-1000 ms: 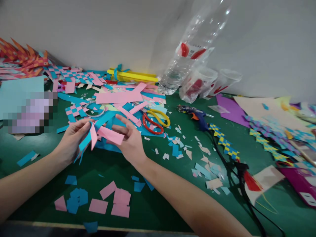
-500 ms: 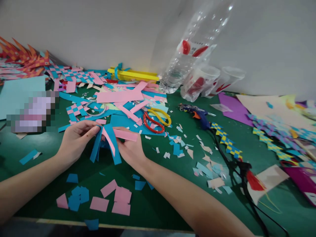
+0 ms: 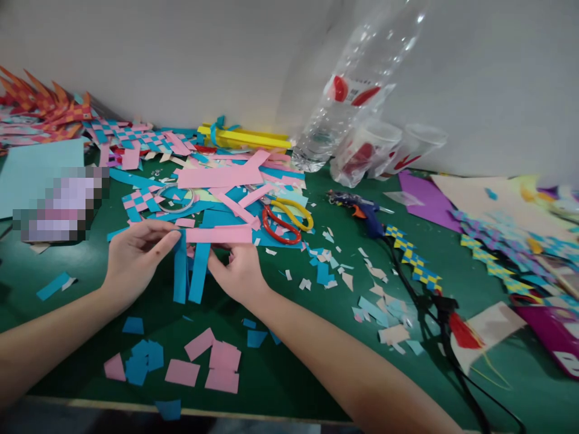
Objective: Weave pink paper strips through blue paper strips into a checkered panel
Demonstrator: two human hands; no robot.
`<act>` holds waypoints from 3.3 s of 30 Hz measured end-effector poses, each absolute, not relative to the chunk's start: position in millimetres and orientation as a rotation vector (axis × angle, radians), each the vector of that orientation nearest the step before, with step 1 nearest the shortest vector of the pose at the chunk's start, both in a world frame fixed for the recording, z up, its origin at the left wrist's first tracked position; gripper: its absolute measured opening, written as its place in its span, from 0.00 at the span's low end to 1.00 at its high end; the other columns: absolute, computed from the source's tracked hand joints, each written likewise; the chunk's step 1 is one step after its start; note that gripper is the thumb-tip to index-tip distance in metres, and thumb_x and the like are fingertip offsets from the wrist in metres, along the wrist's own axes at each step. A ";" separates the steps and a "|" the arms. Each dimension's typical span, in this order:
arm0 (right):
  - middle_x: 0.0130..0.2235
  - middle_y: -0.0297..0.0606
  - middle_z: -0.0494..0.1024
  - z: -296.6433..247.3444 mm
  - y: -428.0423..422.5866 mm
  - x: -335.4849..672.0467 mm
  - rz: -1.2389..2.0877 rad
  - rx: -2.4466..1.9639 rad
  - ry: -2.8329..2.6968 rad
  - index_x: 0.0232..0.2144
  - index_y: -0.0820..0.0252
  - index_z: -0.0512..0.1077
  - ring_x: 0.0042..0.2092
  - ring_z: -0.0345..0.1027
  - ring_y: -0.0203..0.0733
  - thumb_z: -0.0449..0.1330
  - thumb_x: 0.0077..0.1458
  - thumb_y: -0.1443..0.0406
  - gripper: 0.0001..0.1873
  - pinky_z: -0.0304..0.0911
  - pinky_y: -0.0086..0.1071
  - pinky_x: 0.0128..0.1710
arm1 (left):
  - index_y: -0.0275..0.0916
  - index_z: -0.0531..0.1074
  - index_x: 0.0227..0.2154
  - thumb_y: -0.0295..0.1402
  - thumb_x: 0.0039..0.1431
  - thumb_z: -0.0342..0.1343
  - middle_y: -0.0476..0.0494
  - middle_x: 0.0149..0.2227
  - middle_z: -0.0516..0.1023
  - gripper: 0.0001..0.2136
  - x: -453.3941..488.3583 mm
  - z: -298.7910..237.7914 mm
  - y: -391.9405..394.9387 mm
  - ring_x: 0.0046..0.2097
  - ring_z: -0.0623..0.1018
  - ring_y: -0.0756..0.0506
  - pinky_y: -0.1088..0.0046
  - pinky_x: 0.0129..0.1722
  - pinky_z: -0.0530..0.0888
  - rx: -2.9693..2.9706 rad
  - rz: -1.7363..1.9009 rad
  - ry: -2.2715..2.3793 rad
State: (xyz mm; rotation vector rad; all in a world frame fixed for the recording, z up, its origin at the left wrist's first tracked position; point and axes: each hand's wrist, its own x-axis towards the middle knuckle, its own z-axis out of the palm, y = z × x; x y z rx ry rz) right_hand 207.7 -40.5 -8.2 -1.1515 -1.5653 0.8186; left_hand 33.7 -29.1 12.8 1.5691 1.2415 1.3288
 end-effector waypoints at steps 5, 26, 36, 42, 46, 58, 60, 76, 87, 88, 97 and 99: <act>0.22 0.31 0.69 -5.1 -41.3 207.3 1.108 -1.044 -1.415 0.26 0.59 0.72 0.24 0.63 0.35 0.53 0.57 0.58 0.14 0.65 0.29 0.26 | 0.39 0.78 0.31 0.39 0.53 0.63 0.47 0.29 0.81 0.08 33.1 12.2 -24.8 0.27 0.78 0.49 0.75 0.26 0.76 1.503 1.352 1.253; 0.23 0.32 0.76 -5.3 -49.4 201.4 0.939 -1.148 -1.474 0.30 0.59 0.76 0.25 0.70 0.35 0.59 0.58 0.56 0.13 0.65 0.26 0.24 | 0.39 0.73 0.28 0.39 0.52 0.63 0.47 0.34 0.80 0.09 36.0 14.1 -26.6 0.28 0.76 0.50 0.76 0.27 0.74 1.457 1.288 1.233; 0.23 0.32 0.72 -6.3 -48.9 201.5 0.984 -1.163 -1.508 0.28 0.59 0.74 0.25 0.67 0.34 0.59 0.57 0.55 0.14 0.64 0.26 0.24 | 0.40 0.73 0.26 0.39 0.55 0.61 0.48 0.31 0.78 0.09 35.2 15.4 -25.8 0.25 0.72 0.51 0.75 0.28 0.73 1.491 1.224 1.207; 0.24 0.32 0.73 -5.0 -48.9 199.1 1.068 -1.141 -1.495 0.28 0.59 0.73 0.24 0.65 0.33 0.59 0.57 0.55 0.13 0.63 0.26 0.23 | 0.40 0.73 0.26 0.39 0.55 0.61 0.48 0.31 0.78 0.09 35.3 14.5 -25.9 0.26 0.72 0.51 0.75 0.27 0.72 1.499 1.250 1.249; 0.20 0.30 0.68 -2.0 -48.8 198.6 1.054 -1.127 -1.486 0.24 0.59 0.71 0.22 0.60 0.31 0.60 0.55 0.55 0.15 0.58 0.25 0.20 | 0.40 0.73 0.25 0.40 0.55 0.61 0.47 0.31 0.78 0.10 35.3 13.2 -25.3 0.30 0.74 0.49 0.75 0.29 0.73 1.509 1.244 1.255; 0.16 0.28 0.56 1.0 -49.9 201.0 0.858 -1.241 -1.460 0.13 0.59 0.59 0.20 0.49 0.29 0.56 0.57 0.50 0.28 0.47 0.26 0.18 | 0.40 0.75 0.28 0.42 0.54 0.63 0.49 0.26 0.76 0.10 33.9 14.8 -26.8 0.26 0.74 0.50 0.75 0.26 0.73 1.530 1.122 1.120; 0.16 0.28 0.55 0.6 -51.1 201.4 0.819 -1.223 -1.485 0.13 0.59 0.59 0.20 0.48 0.29 0.56 0.57 0.50 0.28 0.47 0.26 0.18 | 0.39 0.76 0.31 0.42 0.52 0.64 0.48 0.28 0.77 0.11 33.8 13.9 -26.5 0.27 0.75 0.49 0.75 0.28 0.73 1.534 1.112 1.124; 0.19 0.31 0.69 -0.6 -49.7 201.6 0.918 -1.112 -1.466 0.25 0.60 0.77 0.21 0.61 0.33 0.58 0.57 0.57 0.15 0.59 0.27 0.19 | 0.44 0.81 0.35 0.40 0.54 0.63 0.47 0.34 0.82 0.08 33.1 16.1 -30.0 0.32 0.77 0.47 0.74 0.30 0.74 1.736 1.098 1.145; 0.20 0.31 0.71 -1.3 -52.7 201.7 0.729 -1.029 -1.525 0.24 0.59 0.75 0.22 0.63 0.32 0.57 0.59 0.61 0.14 0.63 0.27 0.22 | 0.42 0.81 0.38 0.37 0.56 0.61 0.47 0.35 0.82 0.08 32.6 14.0 -29.3 0.33 0.79 0.48 0.76 0.32 0.76 1.810 1.161 1.084; 0.20 0.30 0.70 -1.9 -52.6 201.7 0.706 -1.021 -1.533 0.23 0.59 0.74 0.22 0.63 0.32 0.57 0.59 0.61 0.15 0.63 0.26 0.22 | 0.42 0.80 0.39 0.37 0.56 0.61 0.47 0.35 0.82 0.09 32.2 13.2 -28.9 0.32 0.78 0.49 0.76 0.31 0.76 1.817 1.162 1.079; 0.19 0.30 0.68 0.6 -52.4 203.0 0.617 -1.005 -1.589 0.19 0.59 0.69 0.23 0.63 0.32 0.58 0.59 0.64 0.17 0.64 0.27 0.24 | 0.44 0.81 0.35 0.38 0.55 0.62 0.48 0.30 0.81 0.07 32.2 14.6 -28.2 0.29 0.77 0.48 0.76 0.27 0.75 1.794 1.141 1.120; 0.20 0.30 0.70 1.4 -51.6 203.9 0.640 -0.994 -1.577 0.20 0.59 0.70 0.23 0.65 0.33 0.58 0.58 0.63 0.15 0.65 0.27 0.24 | 0.44 0.81 0.35 0.38 0.55 0.62 0.47 0.30 0.82 0.07 32.2 14.9 -28.2 0.29 0.78 0.48 0.75 0.28 0.75 1.800 1.155 1.131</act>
